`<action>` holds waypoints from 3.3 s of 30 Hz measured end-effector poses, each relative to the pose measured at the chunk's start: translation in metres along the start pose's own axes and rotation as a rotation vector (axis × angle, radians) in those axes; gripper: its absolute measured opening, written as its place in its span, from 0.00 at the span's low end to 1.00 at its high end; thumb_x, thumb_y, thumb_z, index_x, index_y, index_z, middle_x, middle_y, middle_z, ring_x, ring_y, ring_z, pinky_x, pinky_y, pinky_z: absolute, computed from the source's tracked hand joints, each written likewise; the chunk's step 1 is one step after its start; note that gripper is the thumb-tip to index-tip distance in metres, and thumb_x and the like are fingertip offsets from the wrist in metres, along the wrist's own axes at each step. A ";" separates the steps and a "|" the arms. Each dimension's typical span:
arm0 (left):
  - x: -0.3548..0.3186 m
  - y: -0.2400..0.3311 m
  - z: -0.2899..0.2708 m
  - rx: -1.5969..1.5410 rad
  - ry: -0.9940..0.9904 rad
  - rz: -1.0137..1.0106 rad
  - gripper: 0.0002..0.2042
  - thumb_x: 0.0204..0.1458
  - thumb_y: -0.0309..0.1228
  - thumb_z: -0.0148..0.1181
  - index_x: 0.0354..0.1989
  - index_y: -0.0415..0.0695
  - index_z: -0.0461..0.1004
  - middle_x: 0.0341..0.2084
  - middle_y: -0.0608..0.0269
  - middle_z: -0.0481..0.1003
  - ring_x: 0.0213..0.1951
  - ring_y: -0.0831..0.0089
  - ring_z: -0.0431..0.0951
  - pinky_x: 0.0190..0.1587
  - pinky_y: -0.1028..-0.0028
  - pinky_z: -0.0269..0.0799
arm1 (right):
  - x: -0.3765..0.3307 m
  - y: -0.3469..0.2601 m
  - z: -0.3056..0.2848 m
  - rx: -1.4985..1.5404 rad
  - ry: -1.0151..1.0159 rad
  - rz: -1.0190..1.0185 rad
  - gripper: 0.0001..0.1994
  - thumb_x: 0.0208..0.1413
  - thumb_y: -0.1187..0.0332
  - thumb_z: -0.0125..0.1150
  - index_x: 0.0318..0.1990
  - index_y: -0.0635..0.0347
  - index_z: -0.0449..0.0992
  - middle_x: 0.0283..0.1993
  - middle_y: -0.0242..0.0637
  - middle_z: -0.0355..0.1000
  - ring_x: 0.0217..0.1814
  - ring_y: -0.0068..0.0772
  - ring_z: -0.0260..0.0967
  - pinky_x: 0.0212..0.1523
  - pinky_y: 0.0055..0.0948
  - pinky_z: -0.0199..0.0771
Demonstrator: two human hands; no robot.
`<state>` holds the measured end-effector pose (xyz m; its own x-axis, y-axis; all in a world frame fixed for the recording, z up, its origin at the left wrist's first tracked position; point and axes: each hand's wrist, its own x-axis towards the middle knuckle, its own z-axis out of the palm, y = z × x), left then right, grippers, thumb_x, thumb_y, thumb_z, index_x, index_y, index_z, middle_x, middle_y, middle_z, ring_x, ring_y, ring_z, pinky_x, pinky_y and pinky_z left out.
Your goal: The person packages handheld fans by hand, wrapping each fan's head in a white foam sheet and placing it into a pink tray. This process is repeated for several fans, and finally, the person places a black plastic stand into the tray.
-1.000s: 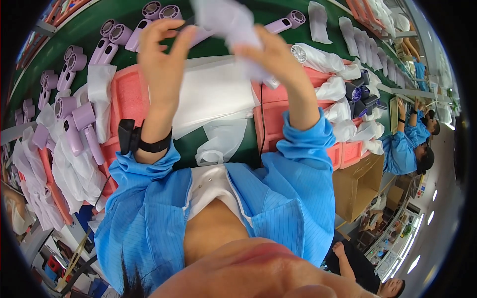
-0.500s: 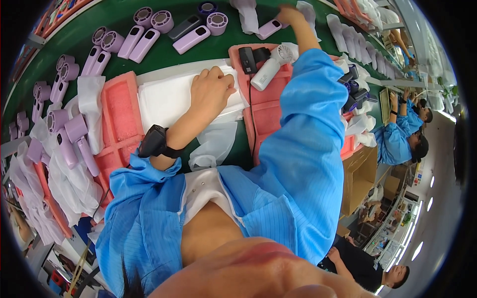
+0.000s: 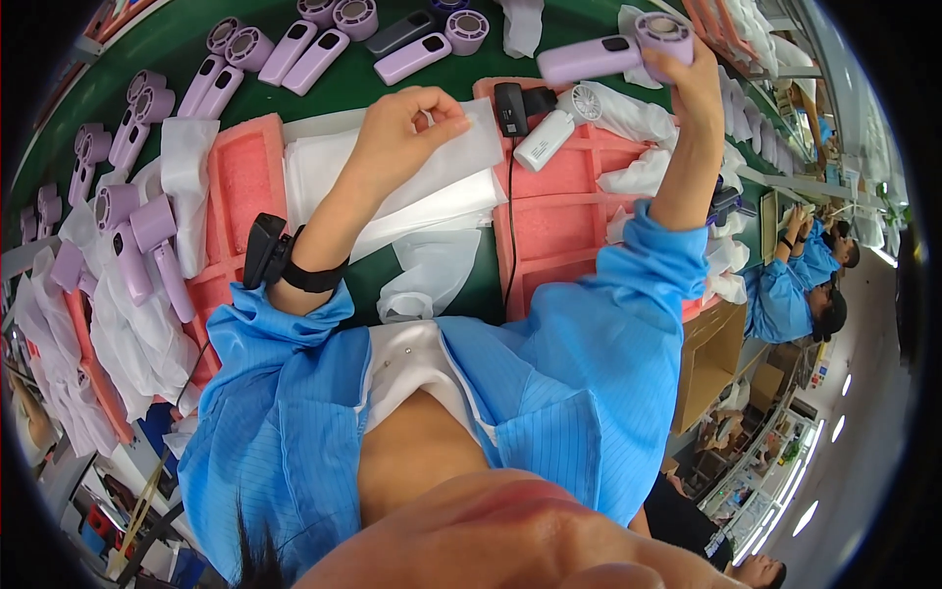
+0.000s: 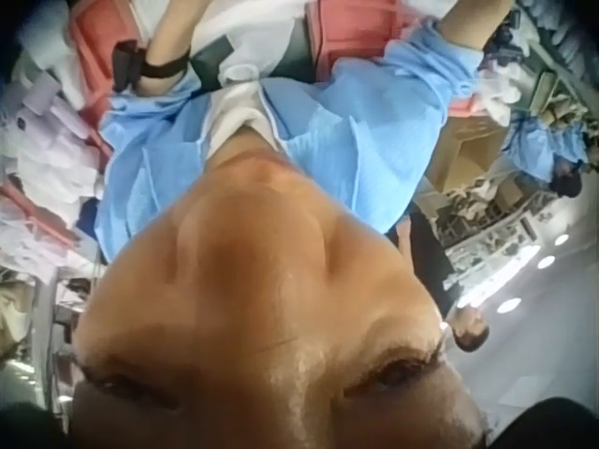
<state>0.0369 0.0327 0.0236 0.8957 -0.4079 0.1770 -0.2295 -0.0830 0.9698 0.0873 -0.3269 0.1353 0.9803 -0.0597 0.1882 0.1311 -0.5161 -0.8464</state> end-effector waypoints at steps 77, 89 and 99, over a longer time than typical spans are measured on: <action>-0.016 -0.012 0.030 0.672 -0.073 0.074 0.12 0.37 0.35 0.71 0.27 0.47 0.74 0.31 0.62 0.70 0.38 0.61 0.73 0.37 0.65 0.68 | 0.026 0.011 0.063 -0.356 0.508 -0.095 0.18 0.44 0.67 0.64 0.43 0.67 0.71 0.37 0.49 0.75 0.39 0.42 0.73 0.42 0.36 0.70; -0.028 -0.008 0.028 0.724 -0.039 0.074 0.09 0.37 0.33 0.70 0.26 0.49 0.76 0.32 0.63 0.69 0.36 0.61 0.70 0.39 0.65 0.66 | 0.055 0.115 0.075 -0.943 0.347 0.058 0.20 0.42 0.63 0.67 0.45 0.60 0.74 0.40 0.46 0.76 0.43 0.39 0.74 0.43 0.36 0.73; -0.026 -0.010 0.032 0.656 -0.049 0.112 0.05 0.41 0.29 0.66 0.27 0.47 0.76 0.30 0.61 0.70 0.35 0.58 0.71 0.38 0.65 0.67 | 0.082 0.113 0.072 -0.763 -0.078 -0.164 0.23 0.39 0.75 0.57 0.49 0.52 0.75 0.47 0.49 0.73 0.48 0.48 0.71 0.50 0.33 0.70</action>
<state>0.0039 0.0149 0.0036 0.8380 -0.4861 0.2480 -0.5185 -0.5673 0.6398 0.1933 -0.3287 0.0193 0.9684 0.1135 0.2222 0.1650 -0.9593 -0.2290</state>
